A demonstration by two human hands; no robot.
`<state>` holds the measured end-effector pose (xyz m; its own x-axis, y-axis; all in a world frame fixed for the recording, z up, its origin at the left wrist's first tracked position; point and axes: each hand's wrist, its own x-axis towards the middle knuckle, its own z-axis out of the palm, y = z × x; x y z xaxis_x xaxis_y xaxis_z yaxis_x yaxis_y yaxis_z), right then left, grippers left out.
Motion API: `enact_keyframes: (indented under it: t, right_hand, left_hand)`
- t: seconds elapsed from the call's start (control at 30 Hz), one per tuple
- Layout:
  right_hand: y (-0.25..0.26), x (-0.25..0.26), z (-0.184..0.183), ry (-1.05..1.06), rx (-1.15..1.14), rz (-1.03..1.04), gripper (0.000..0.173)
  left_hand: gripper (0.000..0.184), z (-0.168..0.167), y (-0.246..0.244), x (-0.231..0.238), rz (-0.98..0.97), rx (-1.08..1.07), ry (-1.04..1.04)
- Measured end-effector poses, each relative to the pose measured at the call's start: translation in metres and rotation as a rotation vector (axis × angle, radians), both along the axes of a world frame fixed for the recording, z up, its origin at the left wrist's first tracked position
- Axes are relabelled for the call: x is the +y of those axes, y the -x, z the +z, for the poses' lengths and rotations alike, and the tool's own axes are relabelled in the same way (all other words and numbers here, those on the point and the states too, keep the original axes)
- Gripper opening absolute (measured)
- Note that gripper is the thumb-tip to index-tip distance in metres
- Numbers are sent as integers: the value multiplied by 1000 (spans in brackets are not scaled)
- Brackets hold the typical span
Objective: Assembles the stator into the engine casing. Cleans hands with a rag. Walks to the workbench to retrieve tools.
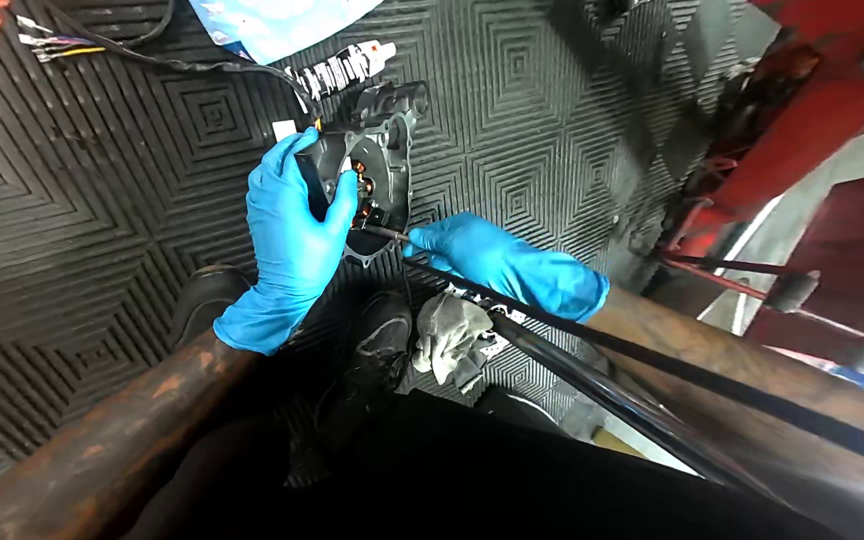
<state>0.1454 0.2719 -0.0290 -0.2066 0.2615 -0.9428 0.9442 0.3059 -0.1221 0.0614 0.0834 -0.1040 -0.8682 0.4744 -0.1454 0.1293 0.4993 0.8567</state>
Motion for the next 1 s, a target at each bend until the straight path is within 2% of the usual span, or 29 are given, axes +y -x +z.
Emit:
enact_keyframes:
  t: [0.1, 0.13, 0.2, 0.27, 0.3, 0.37, 0.43, 0.47, 0.5, 0.6, 0.63, 0.67, 0.7, 0.73, 0.8, 0.87, 0.93, 0.97, 1.0]
  right_hand:
    - [-18, -12, -4, -396, 414, 828, 19]
    - [-24, -12, -10, -531, 581, 1033, 14]
    - [-27, -11, -16, -604, 678, 1162, 10]
    - [-27, -11, -17, -531, 567, 995, 21]
    - [-21, -11, -14, -421, 413, 825, 28]
    - [-3, -5, -8, -130, 112, 358, 37]
    - [6, 2, -5, 102, -76, -107, 41]
    - [6, 2, -4, 101, -72, -131, 39]
    - [5, 1, -4, 20, -4, 43, 34]
    - [-13, -10, -8, -405, 439, 896, 16]
    - [-18, -10, -12, -510, 599, 1079, 11]
    - [-21, -9, -15, -570, 695, 1178, 9]
    - [-23, -8, -18, -585, 728, 1193, 9]
    - [-24, -8, -20, -564, 699, 1129, 13]
    - [-16, -9, -14, -381, 416, 815, 28]
    - [2, -3, -10, -109, 110, 347, 35]
    - [8, 3, -9, 117, -82, -110, 41]
    - [8, 4, -8, 131, -100, -166, 40]
    - [6, 2, -8, 66, -51, -46, 38]
  left_hand:
    - [54, -5, 2, 0, 17, -3, -14]
    - [55, -12, 4, 3, 47, 11, -23]
    - [56, -17, 7, 5, 61, 23, -24]
    - [55, -18, 7, 6, 60, 30, -20]
    - [54, -18, 7, 6, 59, 34, -22]
    - [53, -17, 8, 6, 56, 33, -29]
    - [53, -16, 8, 6, 53, 37, -32]
    - [53, -17, 8, 6, 52, 43, -32]
    - [53, -17, 9, 7, 52, 45, -33]
    - [52, -19, 9, 4, 53, 45, -30]
    - [52, -19, 9, 4, 51, 40, -31]
    - [53, -19, 9, 5, 52, 37, -32]
    - [53, -18, 9, 6, 50, 35, -29]
    - [53, -18, 9, 6, 49, 37, -25]
    - [52, -18, 8, 5, 53, 40, -29]
    - [53, -17, 8, 6, 56, 35, -23]
    - [53, -15, 8, 7, 54, 32, -15]
    - [53, -15, 8, 8, 54, 35, -15]
    - [53, -15, 8, 8, 56, 37, -17]
